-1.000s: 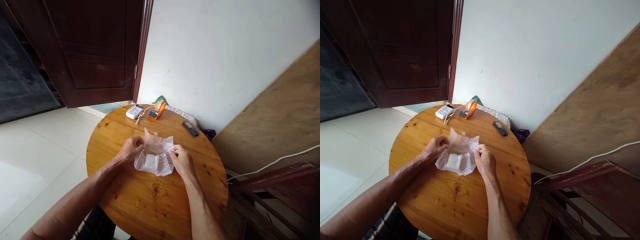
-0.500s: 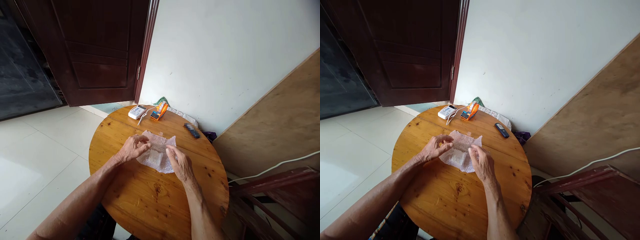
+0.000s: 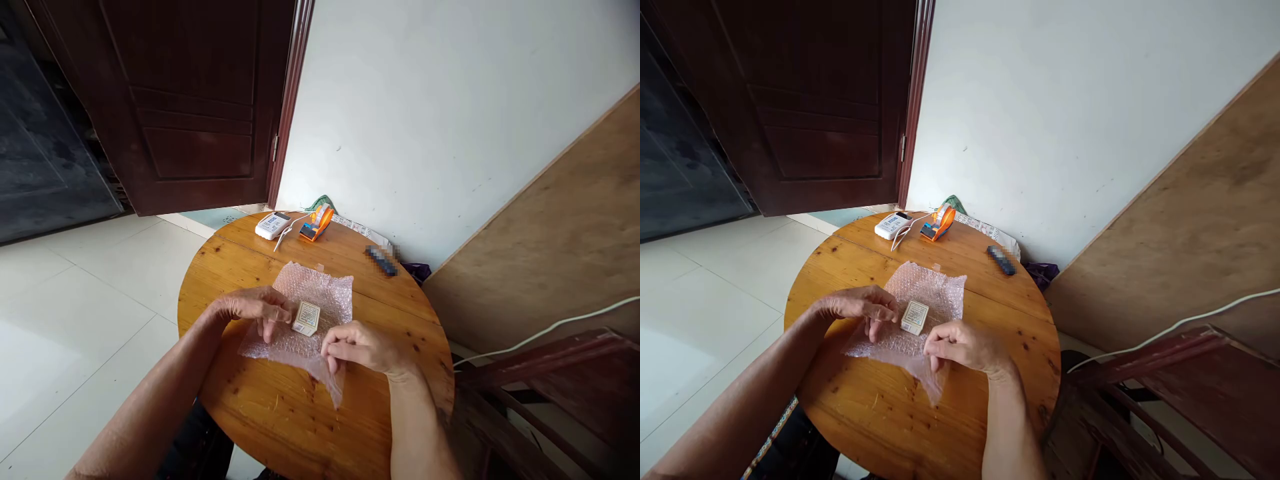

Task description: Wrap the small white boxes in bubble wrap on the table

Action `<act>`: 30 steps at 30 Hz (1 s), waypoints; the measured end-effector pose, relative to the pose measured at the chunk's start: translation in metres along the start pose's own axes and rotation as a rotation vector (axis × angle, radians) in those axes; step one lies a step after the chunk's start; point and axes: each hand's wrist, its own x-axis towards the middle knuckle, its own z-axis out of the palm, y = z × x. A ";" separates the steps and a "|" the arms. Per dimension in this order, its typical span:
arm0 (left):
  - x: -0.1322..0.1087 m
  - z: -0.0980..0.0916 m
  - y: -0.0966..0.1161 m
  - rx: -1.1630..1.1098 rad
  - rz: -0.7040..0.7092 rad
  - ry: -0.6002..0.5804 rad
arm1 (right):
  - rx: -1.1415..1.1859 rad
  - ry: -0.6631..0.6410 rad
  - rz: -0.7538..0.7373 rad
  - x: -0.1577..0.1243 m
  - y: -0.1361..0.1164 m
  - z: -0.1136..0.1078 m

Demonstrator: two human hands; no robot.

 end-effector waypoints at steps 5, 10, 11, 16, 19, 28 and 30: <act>0.014 0.006 -0.005 0.094 0.080 0.388 | -0.050 0.337 0.013 0.013 0.011 -0.003; 0.025 0.024 -0.011 0.188 0.350 0.555 | -0.160 0.540 -0.120 0.027 0.018 0.006; 0.026 0.029 -0.014 0.186 0.359 0.519 | -0.225 0.522 -0.127 0.031 0.018 0.011; 0.033 0.048 -0.024 0.444 0.332 0.436 | -0.363 0.525 -0.070 0.037 0.007 0.021; 0.037 0.051 -0.024 0.632 0.325 0.425 | -0.280 0.602 -0.067 0.018 -0.007 0.012; 0.042 0.058 -0.029 1.127 0.410 0.319 | -0.372 1.205 0.278 -0.050 0.054 -0.030; 0.043 0.057 -0.029 1.147 0.409 0.312 | -0.559 1.256 0.373 -0.057 0.060 -0.032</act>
